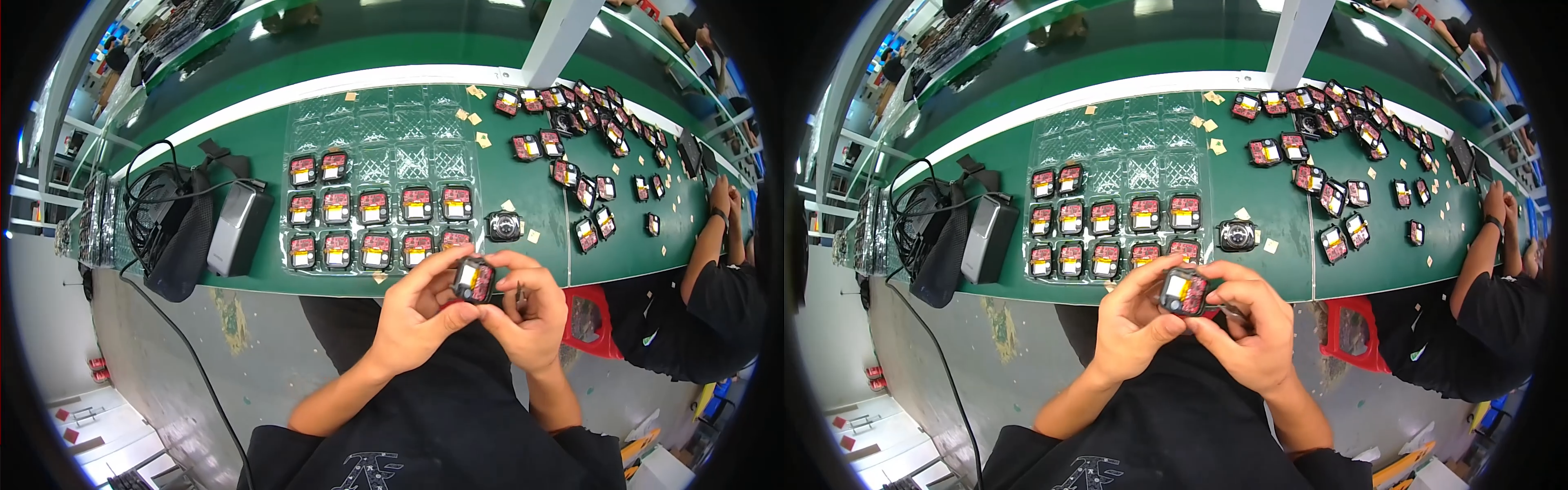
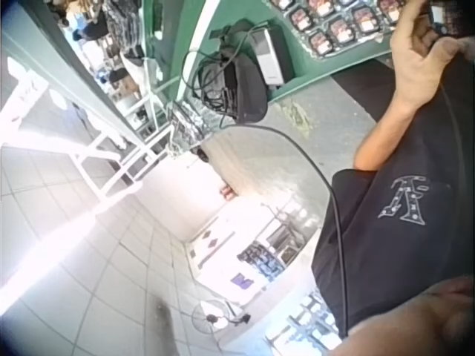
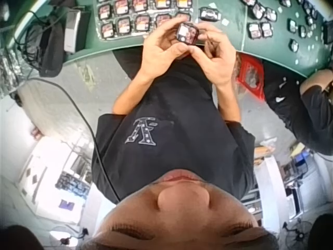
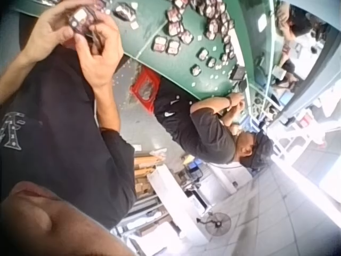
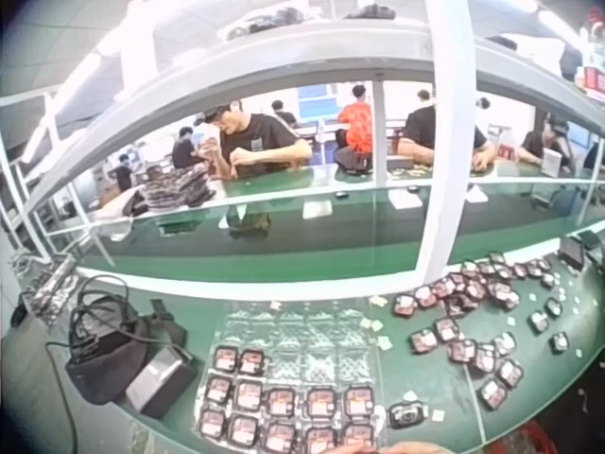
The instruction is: Manually assembling small components into SD card cases and organizing them on a plastic assembly tray.
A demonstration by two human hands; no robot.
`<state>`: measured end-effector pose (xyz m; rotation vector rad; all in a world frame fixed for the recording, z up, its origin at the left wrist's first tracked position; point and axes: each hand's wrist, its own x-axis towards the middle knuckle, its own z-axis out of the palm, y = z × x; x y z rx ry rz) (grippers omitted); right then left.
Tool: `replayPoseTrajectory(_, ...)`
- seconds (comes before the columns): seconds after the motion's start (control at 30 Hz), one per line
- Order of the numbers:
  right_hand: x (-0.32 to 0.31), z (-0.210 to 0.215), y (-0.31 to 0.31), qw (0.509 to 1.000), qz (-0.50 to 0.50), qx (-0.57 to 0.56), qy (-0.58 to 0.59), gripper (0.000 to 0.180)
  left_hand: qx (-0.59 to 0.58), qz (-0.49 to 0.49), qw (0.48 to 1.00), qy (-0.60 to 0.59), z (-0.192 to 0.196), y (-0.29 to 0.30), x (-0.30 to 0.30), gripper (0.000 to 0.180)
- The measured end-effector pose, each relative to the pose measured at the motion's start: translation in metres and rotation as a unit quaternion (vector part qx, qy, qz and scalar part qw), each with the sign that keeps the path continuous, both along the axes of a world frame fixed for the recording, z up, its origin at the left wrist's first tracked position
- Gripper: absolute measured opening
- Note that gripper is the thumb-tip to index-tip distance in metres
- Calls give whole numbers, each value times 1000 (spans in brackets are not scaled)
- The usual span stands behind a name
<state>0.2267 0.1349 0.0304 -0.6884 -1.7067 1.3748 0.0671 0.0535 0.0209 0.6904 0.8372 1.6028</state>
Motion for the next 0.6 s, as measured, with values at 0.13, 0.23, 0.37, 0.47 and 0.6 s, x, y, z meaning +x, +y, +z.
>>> replayPoseTrajectory(0.13, 0, 2, -3, 1000, 16, -2, -4, 36, 33, 8, 999, 24, -5, -1, -7, 62)
replayPoseTrajectory(0.23, 1, 7, -1, 999, 33, 13, -22, 38, 38, 12, 999, 4, -6, -4, -8, 58)
replayPoseTrajectory(0.37, -2, 11, 4, 980, -10, 163, -112, 30, 48, 42, 998, 1, -5, -6, -8, 57)
replayPoseTrajectory(0.47, -6, 16, 0, 973, -17, 165, -157, 24, 78, 44, 995, 53, -11, -7, -13, 59)
replayPoseTrajectory(0.6, -6, 17, 0, 972, -21, 151, -177, 22, 63, 50, 994, 80, -12, -9, -12, 59)
